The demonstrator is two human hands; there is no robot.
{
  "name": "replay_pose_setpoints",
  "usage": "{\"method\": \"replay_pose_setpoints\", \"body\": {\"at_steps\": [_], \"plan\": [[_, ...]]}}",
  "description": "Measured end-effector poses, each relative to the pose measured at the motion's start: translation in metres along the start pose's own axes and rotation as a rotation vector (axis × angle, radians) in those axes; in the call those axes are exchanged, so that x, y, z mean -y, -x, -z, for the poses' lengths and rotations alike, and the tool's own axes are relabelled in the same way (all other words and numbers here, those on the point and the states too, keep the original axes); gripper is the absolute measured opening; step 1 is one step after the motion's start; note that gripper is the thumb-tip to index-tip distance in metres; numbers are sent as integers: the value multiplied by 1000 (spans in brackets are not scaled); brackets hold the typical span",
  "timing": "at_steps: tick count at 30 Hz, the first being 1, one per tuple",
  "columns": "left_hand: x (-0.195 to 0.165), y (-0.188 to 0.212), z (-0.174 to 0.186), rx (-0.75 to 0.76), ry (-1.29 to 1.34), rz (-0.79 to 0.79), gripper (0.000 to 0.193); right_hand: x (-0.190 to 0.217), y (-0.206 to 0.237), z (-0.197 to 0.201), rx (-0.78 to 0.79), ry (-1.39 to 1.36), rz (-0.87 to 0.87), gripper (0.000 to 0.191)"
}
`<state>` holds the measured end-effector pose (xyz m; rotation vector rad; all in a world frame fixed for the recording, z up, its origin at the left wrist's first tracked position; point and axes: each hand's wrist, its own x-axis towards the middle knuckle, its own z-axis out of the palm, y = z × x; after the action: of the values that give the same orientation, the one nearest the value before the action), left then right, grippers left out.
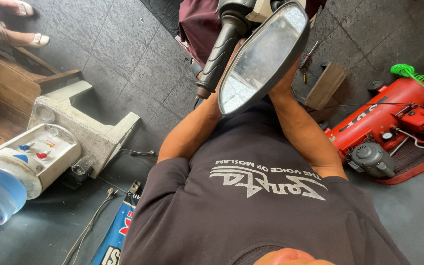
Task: The person retrieves a small metal part from a pile of components on the floor, then returns to the motorcycle and installs the part onto the handlebar area near the side mirror. The person uses both hands to align and secure the part in place.
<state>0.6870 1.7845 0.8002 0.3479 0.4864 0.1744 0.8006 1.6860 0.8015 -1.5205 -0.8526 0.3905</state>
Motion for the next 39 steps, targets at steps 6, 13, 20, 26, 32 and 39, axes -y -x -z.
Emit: {"method": "replay_pose_setpoints", "body": {"at_steps": [6, 13, 20, 26, 32, 39], "plan": [[-10, 4, 4, 1, -17, -4, 46, 0, -1, -5, -8, -2, 19, 54], [-14, 3, 3, 0, -25, 4, 47, 0, -2, -4, 2, -47, -27, 44], [-17, 3, 5, -12, -33, 6, 47, 11, -6, -9, 9, -25, -24, 48], [-19, 7, 7, -27, -44, 14, 47, 25, -19, -9, 11, -12, -43, 51], [-24, 13, 12, -64, -65, 29, 47, 34, -23, -8, 27, -162, -204, 38], [-25, 1, 14, -84, -95, 75, 47, 35, -28, -8, -17, -73, -386, 30]]}}
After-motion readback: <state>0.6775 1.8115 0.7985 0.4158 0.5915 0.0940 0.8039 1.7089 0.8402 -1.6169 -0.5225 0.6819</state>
